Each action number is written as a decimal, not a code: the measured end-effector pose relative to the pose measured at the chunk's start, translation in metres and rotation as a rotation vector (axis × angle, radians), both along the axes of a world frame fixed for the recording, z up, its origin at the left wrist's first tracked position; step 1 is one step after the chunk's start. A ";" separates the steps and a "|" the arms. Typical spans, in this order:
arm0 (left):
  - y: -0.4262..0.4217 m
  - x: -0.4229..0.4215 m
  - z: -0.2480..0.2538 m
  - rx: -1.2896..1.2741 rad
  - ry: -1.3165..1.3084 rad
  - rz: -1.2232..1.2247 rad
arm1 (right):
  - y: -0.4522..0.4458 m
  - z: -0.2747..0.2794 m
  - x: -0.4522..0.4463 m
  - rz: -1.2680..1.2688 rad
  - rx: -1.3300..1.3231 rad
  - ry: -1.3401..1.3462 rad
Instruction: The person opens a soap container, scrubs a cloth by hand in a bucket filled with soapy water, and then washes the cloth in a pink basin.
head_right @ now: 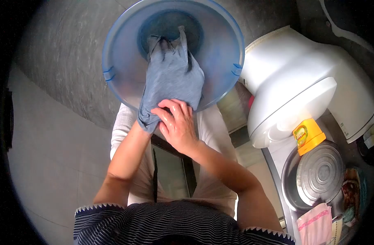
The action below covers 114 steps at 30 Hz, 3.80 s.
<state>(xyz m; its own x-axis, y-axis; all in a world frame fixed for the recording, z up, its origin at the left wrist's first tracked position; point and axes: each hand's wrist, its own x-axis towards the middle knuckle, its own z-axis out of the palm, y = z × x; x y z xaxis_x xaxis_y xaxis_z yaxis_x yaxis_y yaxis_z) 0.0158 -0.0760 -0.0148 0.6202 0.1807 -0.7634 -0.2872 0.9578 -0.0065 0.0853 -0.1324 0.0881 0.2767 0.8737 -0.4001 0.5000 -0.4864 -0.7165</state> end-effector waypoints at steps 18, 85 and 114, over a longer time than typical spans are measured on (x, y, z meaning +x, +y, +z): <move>0.012 -0.018 0.003 0.156 0.161 -0.013 | -0.013 0.039 -0.013 -0.024 -0.179 0.728; 0.049 0.038 0.042 -0.004 0.024 0.063 | 0.067 0.101 0.185 -0.017 -0.290 -0.565; 0.076 -0.009 0.044 1.229 0.465 -0.600 | 0.075 0.064 0.166 0.128 -0.286 -0.591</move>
